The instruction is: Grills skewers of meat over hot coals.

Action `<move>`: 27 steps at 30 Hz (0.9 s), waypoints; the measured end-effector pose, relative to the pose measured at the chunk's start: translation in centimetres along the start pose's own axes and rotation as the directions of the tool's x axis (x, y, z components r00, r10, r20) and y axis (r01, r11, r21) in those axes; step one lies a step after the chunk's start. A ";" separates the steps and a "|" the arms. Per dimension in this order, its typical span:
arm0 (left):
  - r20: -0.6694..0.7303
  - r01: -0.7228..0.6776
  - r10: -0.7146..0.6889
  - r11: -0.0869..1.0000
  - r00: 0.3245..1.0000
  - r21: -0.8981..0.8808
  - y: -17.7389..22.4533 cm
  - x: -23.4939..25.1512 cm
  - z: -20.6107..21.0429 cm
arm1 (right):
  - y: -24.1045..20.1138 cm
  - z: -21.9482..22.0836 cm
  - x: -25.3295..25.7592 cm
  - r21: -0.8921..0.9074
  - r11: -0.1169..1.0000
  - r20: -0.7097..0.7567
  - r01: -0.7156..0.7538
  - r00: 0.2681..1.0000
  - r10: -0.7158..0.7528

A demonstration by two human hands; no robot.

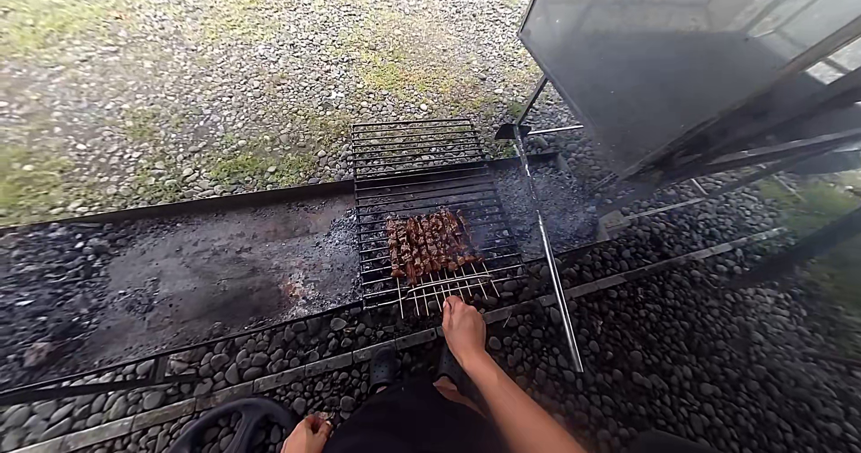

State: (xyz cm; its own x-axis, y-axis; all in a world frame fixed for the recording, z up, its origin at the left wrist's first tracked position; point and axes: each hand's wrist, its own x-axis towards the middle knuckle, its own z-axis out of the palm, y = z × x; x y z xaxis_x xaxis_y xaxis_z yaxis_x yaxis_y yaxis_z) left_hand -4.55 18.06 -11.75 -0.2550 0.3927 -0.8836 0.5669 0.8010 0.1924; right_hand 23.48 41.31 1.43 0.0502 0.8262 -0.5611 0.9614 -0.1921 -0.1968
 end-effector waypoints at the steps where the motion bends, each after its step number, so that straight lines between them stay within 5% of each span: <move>1: 0.002 -0.004 0.004 1.000 1.000 0.003 -0.1 -0.1 0.1 | 0.2 0.1 -0.1 0.015 1.000 0.000 0.004 1.000 -0.004; 7: 0.020 0.004 -0.005 1.000 1.000 0.026 -1.4 -0.1 0.7 | 0.2 -0.8 1.0 0.030 0.999 0.030 -0.021 0.999 0.020; 12: -0.005 0.014 -0.014 1.000 1.000 -0.005 -1.3 -0.1 0.3 | 0.3 -0.2 0.0 -0.060 0.993 -0.148 0.101 0.983 -0.109; 18: 0.001 0.021 -0.021 1.000 1.000 0.009 -1.0 -0.1 0.4 | -1.9 0.4 0.4 -0.179 0.980 -0.033 0.088 0.995 -0.095; 27: -0.006 0.012 -0.012 1.000 1.000 -0.013 -1.4 -0.3 0.3 | -1.1 0.3 -0.5 -0.047 0.997 -0.011 0.059 0.998 -0.059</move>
State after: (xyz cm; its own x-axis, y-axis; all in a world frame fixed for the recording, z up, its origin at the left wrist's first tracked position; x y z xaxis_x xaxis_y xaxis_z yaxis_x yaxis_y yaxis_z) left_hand -5.02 16.73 -11.87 -0.2667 0.3862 -0.8830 0.5535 0.8114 0.1877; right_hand 22.32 40.91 1.70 -0.0036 0.8421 -0.5393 0.9743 -0.1185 -0.1916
